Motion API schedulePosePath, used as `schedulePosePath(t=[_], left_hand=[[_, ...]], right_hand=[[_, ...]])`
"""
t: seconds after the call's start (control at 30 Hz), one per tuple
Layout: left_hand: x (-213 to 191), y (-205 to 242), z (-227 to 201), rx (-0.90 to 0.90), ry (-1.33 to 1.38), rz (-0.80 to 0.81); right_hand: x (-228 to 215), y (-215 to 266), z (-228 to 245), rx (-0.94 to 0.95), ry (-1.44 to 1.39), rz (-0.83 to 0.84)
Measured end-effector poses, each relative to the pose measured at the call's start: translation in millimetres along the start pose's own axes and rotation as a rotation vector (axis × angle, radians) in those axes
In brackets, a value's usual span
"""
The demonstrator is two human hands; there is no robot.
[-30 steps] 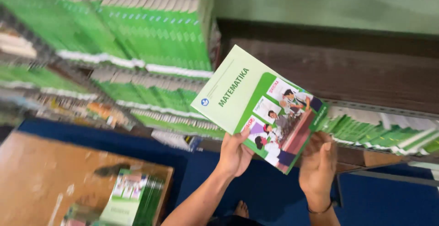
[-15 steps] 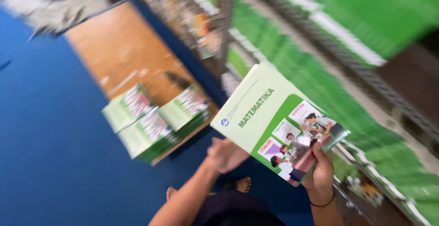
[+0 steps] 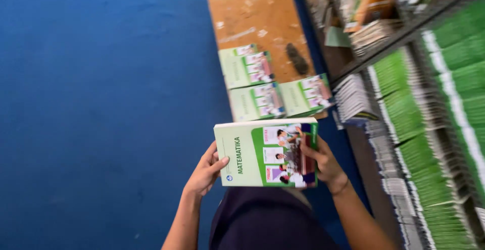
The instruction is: The person repeatedly takes green-covered books from a metal shelf and places them onto a stack on a wooden table. The person handles the books by hand, moving them from the shelf to the table in a repetitive cycle.
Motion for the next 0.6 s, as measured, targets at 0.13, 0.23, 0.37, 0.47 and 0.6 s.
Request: schedulePosePath(t=[0.13,0.23,0.37,0.47,0.6], left_hand=[[-60,27,-3,-0.067,-0.118,-0.211],[-90,28,-13,-0.093,-0.123,-0.313],[-126,21,-27,-0.077,-0.075,-0.393],[-154,-4,-38,-0.048,-0.038,-0.406],[-191,-42,-57,-0.046,-0.018,-0.425]], right_hand=[[57,-45,-35,0.114,0.077,0.124],[94,-80,-47,0.181,0.097,0.171],[107,-125,-73,0.208,0.254,0.139],[132,-162,-69,0.272,0.213,0.102],[134,-217,-79,0.312,0.069,0.106]])
Point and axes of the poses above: each hand's wrist, its own y-axis away from the middle knuckle, its own x-axis out of the palm, z = x × y, the point moved 5 cm from there along -y, towards the middle knuckle, and after that the axes turned 10 degrees about -y, right-handed, at the moved point
